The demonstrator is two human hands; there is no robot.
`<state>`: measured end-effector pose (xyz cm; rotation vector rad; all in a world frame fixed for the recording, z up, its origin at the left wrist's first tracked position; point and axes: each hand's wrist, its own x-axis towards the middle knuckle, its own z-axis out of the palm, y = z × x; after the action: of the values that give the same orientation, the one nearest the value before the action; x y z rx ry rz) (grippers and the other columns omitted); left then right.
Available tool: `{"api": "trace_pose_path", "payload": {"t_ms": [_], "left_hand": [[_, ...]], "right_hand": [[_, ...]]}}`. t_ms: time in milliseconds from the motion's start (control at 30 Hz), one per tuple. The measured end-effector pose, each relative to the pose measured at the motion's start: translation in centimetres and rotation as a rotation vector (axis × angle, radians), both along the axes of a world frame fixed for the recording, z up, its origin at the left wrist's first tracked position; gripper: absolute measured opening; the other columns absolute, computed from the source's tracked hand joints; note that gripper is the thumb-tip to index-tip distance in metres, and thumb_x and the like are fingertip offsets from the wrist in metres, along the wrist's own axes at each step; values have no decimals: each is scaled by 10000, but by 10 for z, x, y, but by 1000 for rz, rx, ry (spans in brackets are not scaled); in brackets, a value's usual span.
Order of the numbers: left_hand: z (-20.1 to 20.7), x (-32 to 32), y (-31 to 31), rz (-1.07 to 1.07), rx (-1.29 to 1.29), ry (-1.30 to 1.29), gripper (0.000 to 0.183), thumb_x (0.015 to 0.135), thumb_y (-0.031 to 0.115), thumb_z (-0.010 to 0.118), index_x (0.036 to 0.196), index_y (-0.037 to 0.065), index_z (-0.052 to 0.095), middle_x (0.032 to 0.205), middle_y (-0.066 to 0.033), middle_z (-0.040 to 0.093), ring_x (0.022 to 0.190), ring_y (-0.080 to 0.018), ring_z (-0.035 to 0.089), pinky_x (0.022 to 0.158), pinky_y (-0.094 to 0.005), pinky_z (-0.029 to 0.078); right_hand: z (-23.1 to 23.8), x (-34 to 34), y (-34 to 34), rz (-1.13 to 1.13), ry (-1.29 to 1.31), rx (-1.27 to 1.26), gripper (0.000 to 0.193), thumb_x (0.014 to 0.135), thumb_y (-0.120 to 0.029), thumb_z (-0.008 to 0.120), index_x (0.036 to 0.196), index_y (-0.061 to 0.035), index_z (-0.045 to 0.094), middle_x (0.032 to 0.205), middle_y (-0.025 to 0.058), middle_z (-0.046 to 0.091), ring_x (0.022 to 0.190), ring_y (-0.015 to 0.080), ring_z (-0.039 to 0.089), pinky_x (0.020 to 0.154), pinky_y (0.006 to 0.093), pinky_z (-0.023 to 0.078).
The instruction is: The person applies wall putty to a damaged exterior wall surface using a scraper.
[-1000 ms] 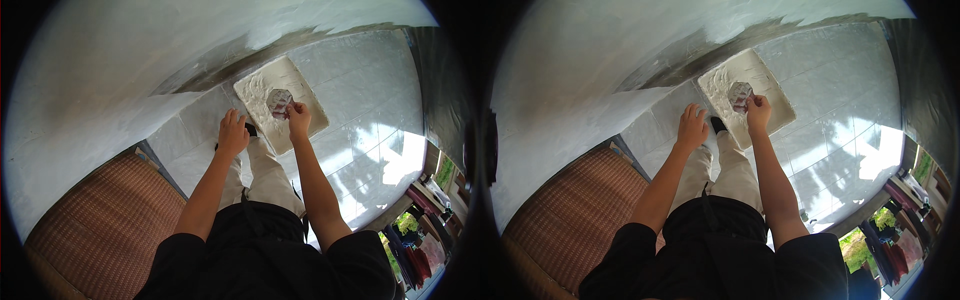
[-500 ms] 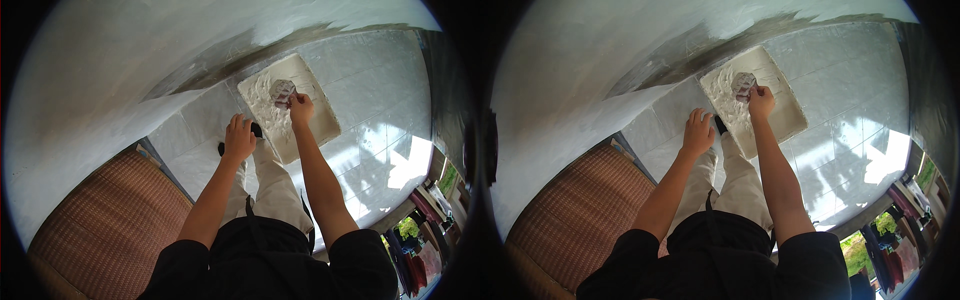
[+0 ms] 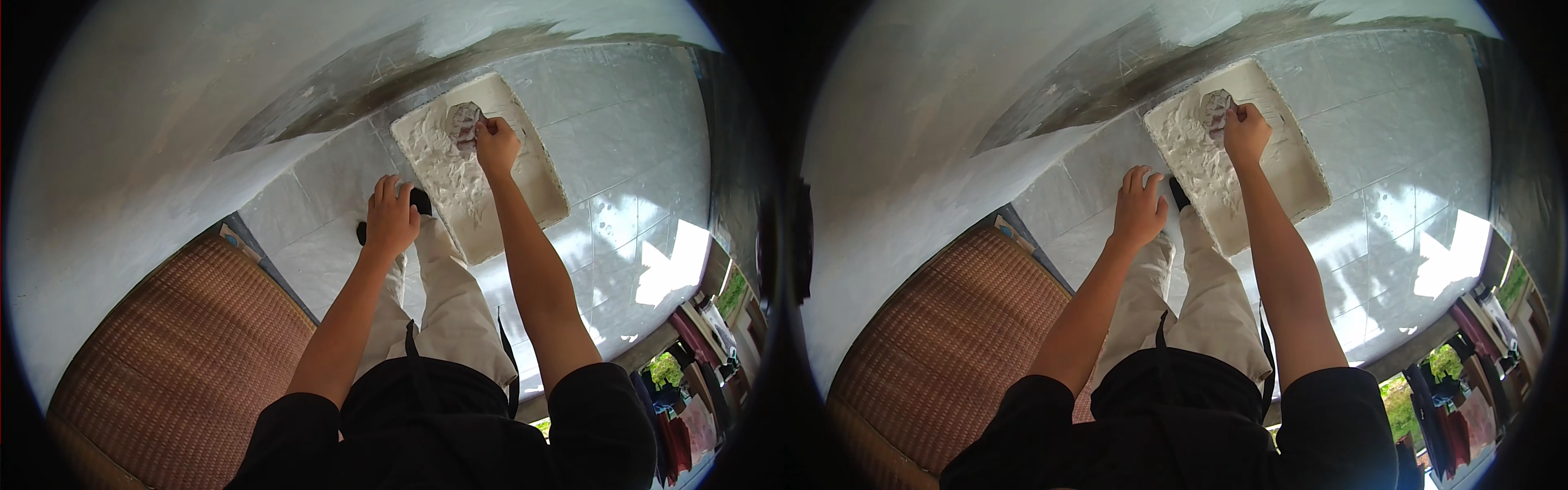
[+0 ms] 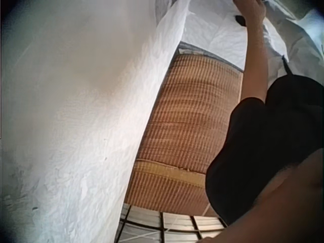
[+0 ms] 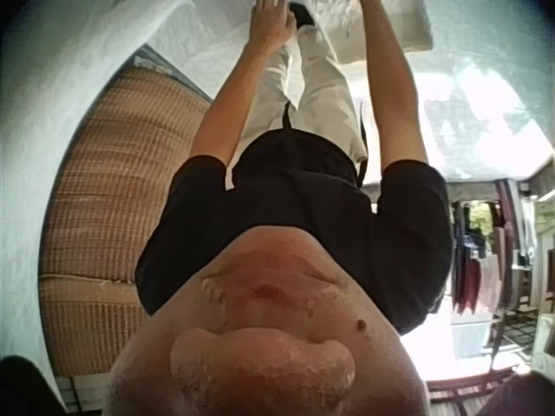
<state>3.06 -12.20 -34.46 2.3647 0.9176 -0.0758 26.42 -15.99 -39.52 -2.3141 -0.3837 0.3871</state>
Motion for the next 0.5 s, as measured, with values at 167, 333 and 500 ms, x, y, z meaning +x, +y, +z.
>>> {"api": "trace_pose_path", "payload": {"t_ms": [167,333,500], "left_hand": [[0,-2,-2,3,-9,-5,452,784,130,630,1209,23,518,1306,-176,447,1297,-360,380,1021,-488,384],[-2,-12,-1,23,2,17,462,782,130,632,1216,25,514,1306,-167,445,1293,-352,380,1019,-484,383],[-2,-21,-1,31,-18,37,474,779,131,635,1223,22,510,1303,-158,442,1290,-342,379,1020,-479,380]], "right_hand": [[-4,13,5,87,-81,-31,178,756,-166,720,818,-4,681,746,162,684,704,330,672,689,395,518],[-3,26,12,210,-75,-99,194,745,-190,704,797,-5,683,751,174,674,720,357,662,702,425,515],[-10,33,8,279,-24,-144,204,735,-207,696,776,-8,679,757,185,664,732,374,651,708,432,511]]}}
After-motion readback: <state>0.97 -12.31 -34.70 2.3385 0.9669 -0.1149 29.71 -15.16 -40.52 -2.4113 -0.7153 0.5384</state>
